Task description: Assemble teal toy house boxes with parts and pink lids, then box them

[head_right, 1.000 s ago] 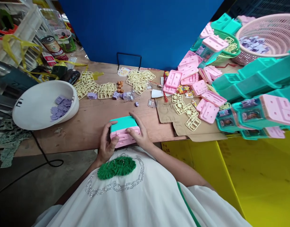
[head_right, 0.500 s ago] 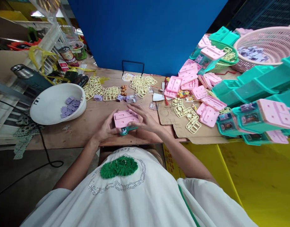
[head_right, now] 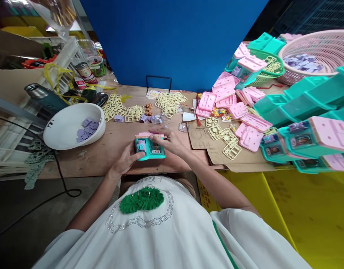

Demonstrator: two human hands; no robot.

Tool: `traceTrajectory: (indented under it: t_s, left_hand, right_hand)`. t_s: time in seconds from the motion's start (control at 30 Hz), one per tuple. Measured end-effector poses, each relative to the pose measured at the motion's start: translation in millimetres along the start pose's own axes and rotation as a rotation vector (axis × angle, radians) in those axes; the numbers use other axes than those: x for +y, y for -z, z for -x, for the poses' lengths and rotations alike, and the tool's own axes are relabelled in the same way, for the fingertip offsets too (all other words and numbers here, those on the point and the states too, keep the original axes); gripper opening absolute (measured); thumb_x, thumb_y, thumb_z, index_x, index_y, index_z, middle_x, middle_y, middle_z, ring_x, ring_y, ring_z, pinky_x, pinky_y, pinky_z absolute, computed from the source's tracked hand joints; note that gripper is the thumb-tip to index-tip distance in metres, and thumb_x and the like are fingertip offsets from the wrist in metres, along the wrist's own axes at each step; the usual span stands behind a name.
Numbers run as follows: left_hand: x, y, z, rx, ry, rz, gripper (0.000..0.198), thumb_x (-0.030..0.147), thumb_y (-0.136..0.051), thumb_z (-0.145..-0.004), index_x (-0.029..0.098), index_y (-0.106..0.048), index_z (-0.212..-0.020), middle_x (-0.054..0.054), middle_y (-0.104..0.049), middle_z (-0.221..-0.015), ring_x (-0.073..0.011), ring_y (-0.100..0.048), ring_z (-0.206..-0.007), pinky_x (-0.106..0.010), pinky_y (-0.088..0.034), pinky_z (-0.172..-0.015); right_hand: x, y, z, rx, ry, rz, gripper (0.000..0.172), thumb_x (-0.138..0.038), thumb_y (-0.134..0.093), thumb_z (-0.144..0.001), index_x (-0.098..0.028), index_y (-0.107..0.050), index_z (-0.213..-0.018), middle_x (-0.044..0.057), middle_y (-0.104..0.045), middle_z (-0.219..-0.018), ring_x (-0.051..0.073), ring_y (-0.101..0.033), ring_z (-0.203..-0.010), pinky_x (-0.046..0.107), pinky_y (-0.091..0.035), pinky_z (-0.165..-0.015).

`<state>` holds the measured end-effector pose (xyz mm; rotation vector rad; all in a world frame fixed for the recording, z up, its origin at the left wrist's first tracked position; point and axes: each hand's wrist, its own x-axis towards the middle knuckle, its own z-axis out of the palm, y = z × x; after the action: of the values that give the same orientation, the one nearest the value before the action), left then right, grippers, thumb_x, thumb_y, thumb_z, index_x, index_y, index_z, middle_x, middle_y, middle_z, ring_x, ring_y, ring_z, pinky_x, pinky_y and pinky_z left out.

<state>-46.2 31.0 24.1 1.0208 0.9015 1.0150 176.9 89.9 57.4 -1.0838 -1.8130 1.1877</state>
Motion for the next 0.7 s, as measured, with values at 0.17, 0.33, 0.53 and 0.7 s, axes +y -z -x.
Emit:
traceTrajectory:
  t_s: [0.17,0.33,0.53,0.7]
  left_hand:
    - [7,-7.7,-4,0.003,0.084,0.172,0.078,0.073,-0.079,-0.077,0.019,-0.067,-0.133,-0.013,-0.075,-0.128,-0.0363,-0.066,-0.131,-0.051,-0.054,-0.111]
    - [5,-16.4,-24,0.264,-0.052,0.091,0.063,0.062,-0.078,-0.079,0.017,-0.070,-0.123,-0.012,-0.077,-0.123,-0.0323,-0.068,-0.125,-0.044,-0.054,-0.108]
    - [2,-20.5,-15,0.283,-0.191,-0.255,0.063,0.050,-0.079,-0.083,0.019,-0.062,-0.135,-0.011,-0.072,-0.132,-0.0291,-0.067,-0.125,-0.037,-0.055,-0.106]
    - [-4,-18.2,-13,0.210,-0.227,-0.276,0.071,0.058,-0.069,-0.091,0.023,-0.050,-0.150,-0.015,-0.055,-0.156,-0.0333,-0.052,-0.147,-0.042,-0.048,-0.118]
  right_hand:
    - [4,-7,1,0.016,0.001,0.020,0.059,-0.070,-0.064,-0.094,-0.022,-0.082,-0.121,0.012,-0.074,-0.112,0.027,-0.070,-0.103,0.042,-0.058,-0.093]
    - [11,-11,3,0.006,0.245,0.126,0.061,-0.067,-0.062,-0.098,-0.023,-0.073,-0.138,0.014,-0.065,-0.125,0.029,-0.063,-0.120,0.049,-0.052,-0.108]
    - [-3,2,13,-0.173,0.337,0.265,0.074,-0.060,-0.069,-0.096,-0.025,-0.053,-0.159,0.017,-0.055,-0.140,0.032,-0.056,-0.133,0.051,-0.050,-0.113]
    - [-7,19,26,-0.027,0.347,0.428,0.076,-0.060,-0.073,-0.094,-0.022,-0.056,-0.157,0.017,-0.056,-0.134,0.029,-0.057,-0.125,0.045,-0.053,-0.109]
